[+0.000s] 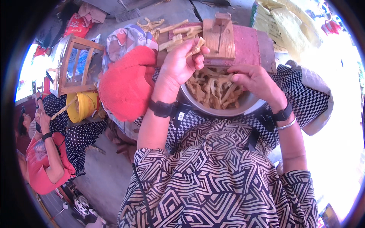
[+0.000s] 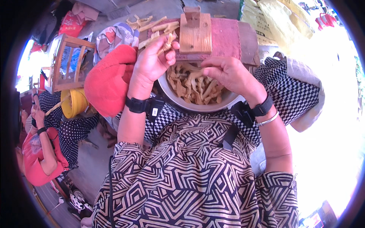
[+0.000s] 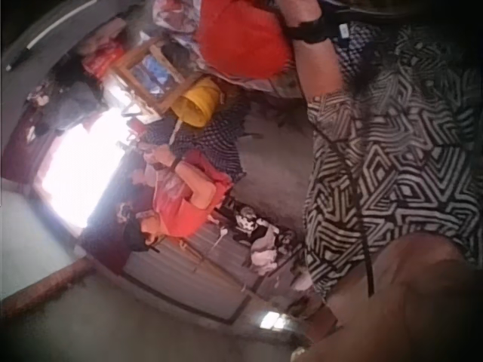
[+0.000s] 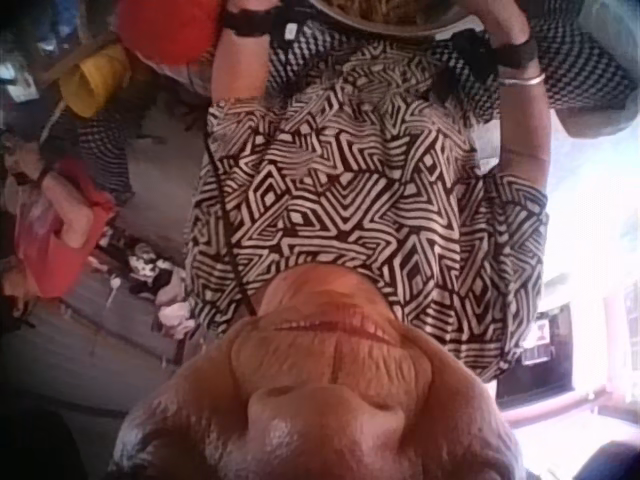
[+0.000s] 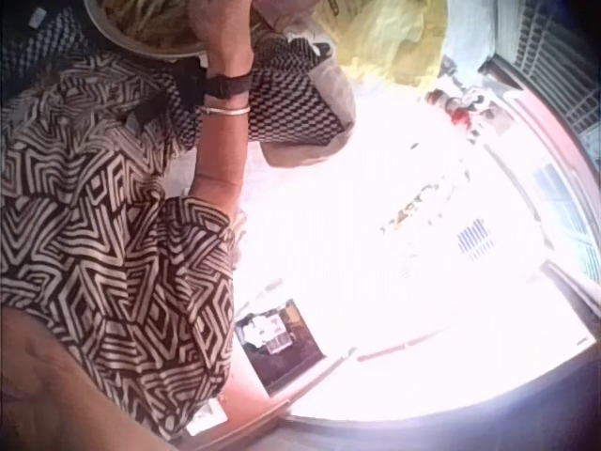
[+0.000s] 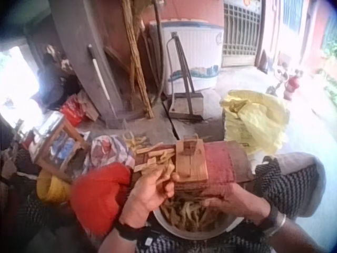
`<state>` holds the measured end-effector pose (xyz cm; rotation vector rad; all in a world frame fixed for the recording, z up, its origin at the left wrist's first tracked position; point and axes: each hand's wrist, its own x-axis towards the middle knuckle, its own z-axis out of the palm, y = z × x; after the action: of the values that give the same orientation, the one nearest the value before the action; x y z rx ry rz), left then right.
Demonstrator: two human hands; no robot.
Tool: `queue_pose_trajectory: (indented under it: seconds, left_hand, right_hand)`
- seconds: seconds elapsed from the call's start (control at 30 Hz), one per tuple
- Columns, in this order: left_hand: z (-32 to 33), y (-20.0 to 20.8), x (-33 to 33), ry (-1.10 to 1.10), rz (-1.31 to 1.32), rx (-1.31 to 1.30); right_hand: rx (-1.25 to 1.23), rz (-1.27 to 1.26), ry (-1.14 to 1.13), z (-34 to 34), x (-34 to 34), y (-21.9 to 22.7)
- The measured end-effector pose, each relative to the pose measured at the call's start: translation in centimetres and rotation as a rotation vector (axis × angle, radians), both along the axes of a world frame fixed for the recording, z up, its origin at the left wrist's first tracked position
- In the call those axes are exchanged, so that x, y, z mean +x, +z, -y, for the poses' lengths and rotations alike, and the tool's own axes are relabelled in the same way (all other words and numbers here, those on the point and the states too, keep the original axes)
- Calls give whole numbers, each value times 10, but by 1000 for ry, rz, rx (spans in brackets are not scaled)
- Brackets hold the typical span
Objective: The person is shaping and rolling thin strips of bamboo or wood by hand using a small wooden jig on a floor-level workspace.
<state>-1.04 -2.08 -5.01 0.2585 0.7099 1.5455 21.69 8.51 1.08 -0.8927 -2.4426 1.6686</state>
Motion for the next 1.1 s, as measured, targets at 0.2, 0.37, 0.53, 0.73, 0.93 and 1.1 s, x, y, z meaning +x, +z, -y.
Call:
queue_pose_trajectory:
  seconds: [0.2, 0.37, 0.53, 0.73, 0.93, 1.1]
  left_hand:
    - [26, 3, 34, -62, -58, 60]
    - [39, -5, 59, -84, 255, -34]
    - [61, 87, 78, -134, -418, -47]
    - [99, 173, 110, -29, -756, 866]
    - [106, 183, 139, 354, -617, 715]
    - [110, 172, 124, -300, -967, 532]
  right_hand:
    - [320, 312, 241, -28, 22, -57]
    - [392, 216, 404, -20, 25, -107]
    - [143, 306, 276, -20, 22, -92]
    - [-300, 27, -72, 2, 25, -16]
    - [-639, -684, -17, 3, 67, 46]
    - [-468, -814, 14, 8, 101, 91]
